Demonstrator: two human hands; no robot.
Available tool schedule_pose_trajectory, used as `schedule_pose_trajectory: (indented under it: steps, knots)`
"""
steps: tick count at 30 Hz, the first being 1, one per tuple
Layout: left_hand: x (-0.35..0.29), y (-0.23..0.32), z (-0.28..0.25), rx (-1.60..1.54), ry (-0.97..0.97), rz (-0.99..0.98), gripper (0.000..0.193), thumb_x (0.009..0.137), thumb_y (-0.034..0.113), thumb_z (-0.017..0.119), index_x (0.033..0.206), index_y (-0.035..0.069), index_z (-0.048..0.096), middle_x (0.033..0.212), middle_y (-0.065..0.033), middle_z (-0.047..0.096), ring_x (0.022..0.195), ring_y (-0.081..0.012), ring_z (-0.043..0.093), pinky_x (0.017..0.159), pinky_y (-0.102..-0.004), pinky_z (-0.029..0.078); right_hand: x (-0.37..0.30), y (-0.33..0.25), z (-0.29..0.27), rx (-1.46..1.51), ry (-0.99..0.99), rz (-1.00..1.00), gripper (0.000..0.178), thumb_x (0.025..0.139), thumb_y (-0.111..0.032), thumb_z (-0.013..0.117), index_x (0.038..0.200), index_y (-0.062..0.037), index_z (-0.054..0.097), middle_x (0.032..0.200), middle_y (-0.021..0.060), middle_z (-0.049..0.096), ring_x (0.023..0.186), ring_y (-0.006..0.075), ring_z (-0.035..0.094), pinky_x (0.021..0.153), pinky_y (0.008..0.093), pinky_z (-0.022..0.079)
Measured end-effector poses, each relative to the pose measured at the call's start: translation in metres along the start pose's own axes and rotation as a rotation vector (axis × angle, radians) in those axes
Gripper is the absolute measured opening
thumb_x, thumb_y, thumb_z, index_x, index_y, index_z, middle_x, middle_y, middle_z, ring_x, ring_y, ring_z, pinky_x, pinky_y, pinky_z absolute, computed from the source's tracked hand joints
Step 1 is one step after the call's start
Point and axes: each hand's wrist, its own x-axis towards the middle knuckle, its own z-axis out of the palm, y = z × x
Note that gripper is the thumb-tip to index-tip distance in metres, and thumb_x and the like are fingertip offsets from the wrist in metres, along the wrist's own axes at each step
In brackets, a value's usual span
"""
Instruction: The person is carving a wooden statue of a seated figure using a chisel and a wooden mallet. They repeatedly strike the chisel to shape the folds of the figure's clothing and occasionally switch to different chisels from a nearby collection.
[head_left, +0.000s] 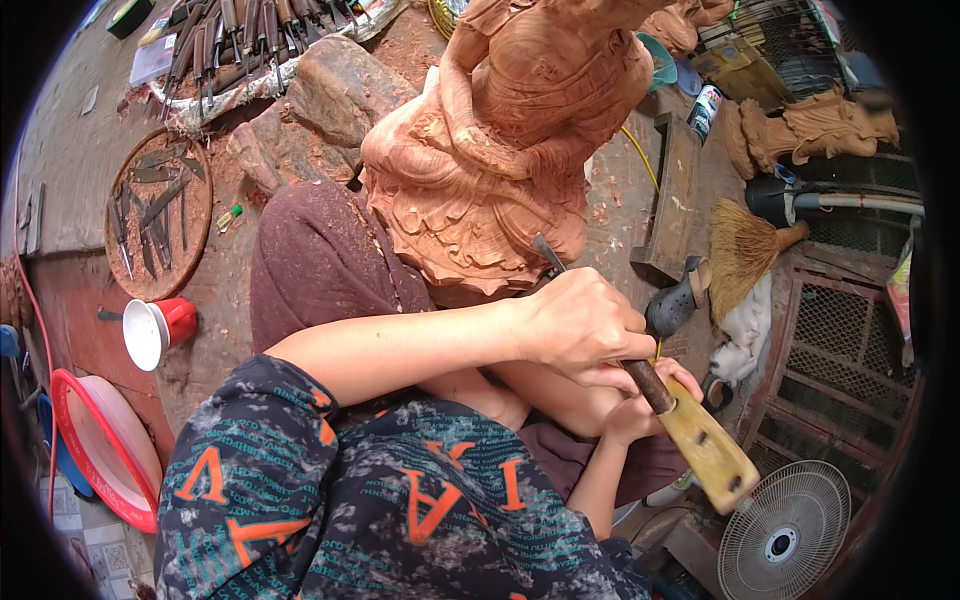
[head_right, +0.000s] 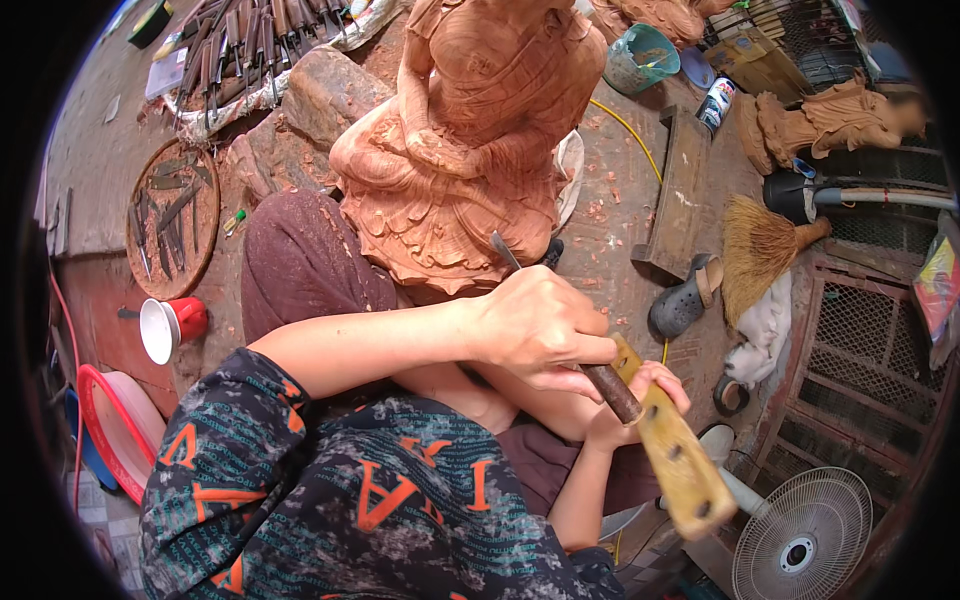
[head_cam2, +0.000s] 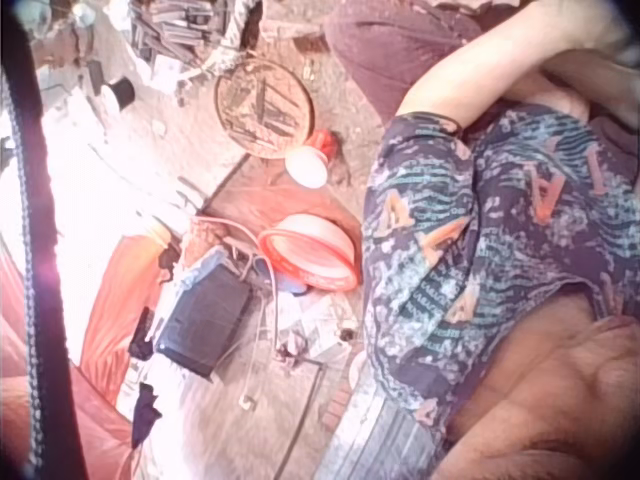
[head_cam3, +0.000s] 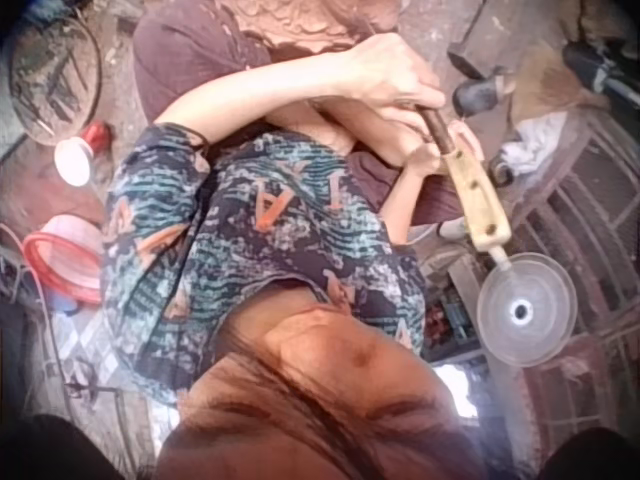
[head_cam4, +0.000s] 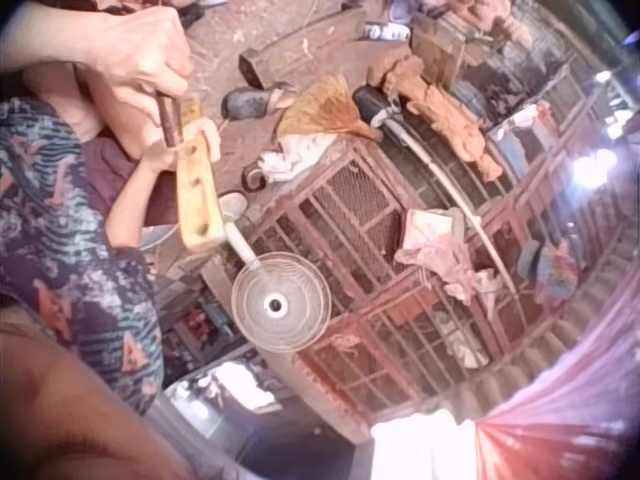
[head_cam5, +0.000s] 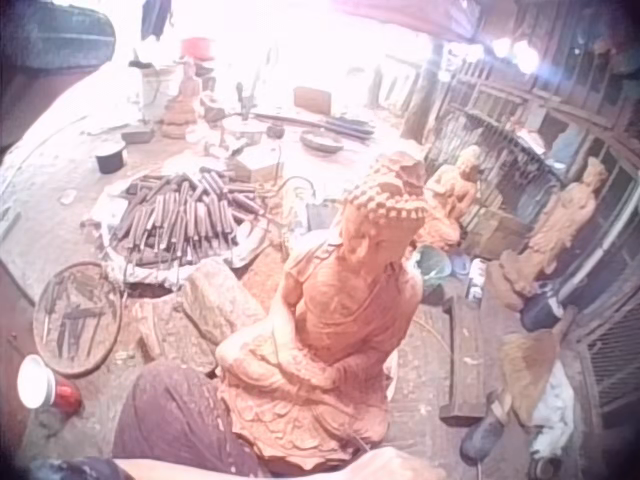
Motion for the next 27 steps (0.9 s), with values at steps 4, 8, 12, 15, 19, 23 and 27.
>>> schedule_pose_trajectory:
  steps: [4, 8, 12, 15, 19, 23, 27]
  knots:
    - [0.000, -0.001, -0.001, 0.016, -0.024, -0.015, 0.036, 0.076, 0.044, 0.066, 0.070, 0.011, 0.051, 0.059, -0.0035, 0.046, 0.052, -0.0249, 0.055, 0.041, -0.0395, 0.038, -0.003, -0.012, 0.005, -0.115, -0.063, 0.050, 0.019, 0.087, -0.007, 0.058, 0.098, -0.0037, 0.043, 0.084, 0.0086, 0.050, 0.079, 0.0183, 0.051, 0.076, 0.0323, 0.045]
    - [0.000, -0.003, 0.004, 0.051, -0.053, -0.036, 0.037, 0.076, 0.044, 0.065, 0.070, 0.011, 0.051, 0.059, -0.0036, 0.046, 0.052, -0.0248, 0.055, 0.041, -0.0396, 0.038, -0.008, 0.003, 0.005, -0.059, 0.044, -0.050, 0.020, 0.088, -0.009, 0.059, 0.100, -0.0029, 0.043, 0.087, 0.0095, 0.050, 0.080, 0.0180, 0.051, 0.075, 0.0316, 0.045]
    - [-0.004, -0.004, -0.001, 0.038, -0.033, -0.009, 0.037, 0.076, 0.045, 0.065, 0.070, 0.011, 0.051, 0.059, -0.0035, 0.046, 0.052, -0.0249, 0.054, 0.041, -0.0393, 0.038, -0.010, -0.009, 0.003, -0.204, -0.025, -0.025, 0.019, 0.088, -0.007, 0.060, 0.097, -0.0036, 0.044, 0.089, 0.0096, 0.049, 0.080, 0.0186, 0.052, 0.075, 0.0320, 0.045]
    - [-0.003, -0.003, -0.003, 0.010, -0.010, 0.012, 0.037, 0.075, 0.045, 0.066, 0.070, 0.011, 0.050, 0.059, -0.0034, 0.045, 0.052, -0.0248, 0.054, 0.041, -0.0385, 0.038, -0.011, -0.007, 0.006, -0.212, -0.035, -0.002, 0.019, 0.087, -0.006, 0.060, 0.096, -0.0039, 0.044, 0.087, 0.0093, 0.051, 0.080, 0.0182, 0.052, 0.074, 0.0321, 0.045]
    - [-0.005, -0.005, -0.003, 0.042, -0.014, 0.016, 0.037, 0.075, 0.045, 0.066, 0.071, 0.012, 0.051, 0.059, -0.0031, 0.045, 0.051, -0.0240, 0.054, 0.041, -0.0373, 0.038, -0.013, -0.010, 0.006, -0.206, -0.069, 0.021, 0.019, 0.086, -0.005, 0.061, 0.097, -0.0034, 0.045, 0.088, 0.0089, 0.053, 0.079, 0.0183, 0.053, 0.074, 0.0324, 0.045]
    - [-0.004, -0.003, -0.004, 0.053, -0.028, 0.009, 0.036, 0.075, 0.045, 0.066, 0.072, 0.012, 0.052, 0.059, -0.0027, 0.047, 0.052, -0.0234, 0.055, 0.042, -0.0373, 0.039, -0.013, -0.007, 0.006, -0.194, -0.059, 0.033, 0.019, 0.086, -0.009, 0.063, 0.096, -0.0043, 0.047, 0.088, 0.0081, 0.053, 0.080, 0.0183, 0.052, 0.075, 0.0319, 0.044]
    - [-0.009, -0.001, -0.017, 0.150, -0.108, -0.114, 0.036, 0.076, 0.045, 0.065, 0.073, 0.011, 0.054, 0.060, -0.0034, 0.048, 0.053, -0.0246, 0.057, 0.042, -0.0384, 0.041, -0.015, -0.003, 0.007, -0.371, -0.093, 0.083, 0.019, 0.085, -0.009, 0.065, 0.094, -0.0040, 0.049, 0.088, 0.0060, 0.052, 0.080, 0.0171, 0.052, 0.075, 0.0298, 0.043]
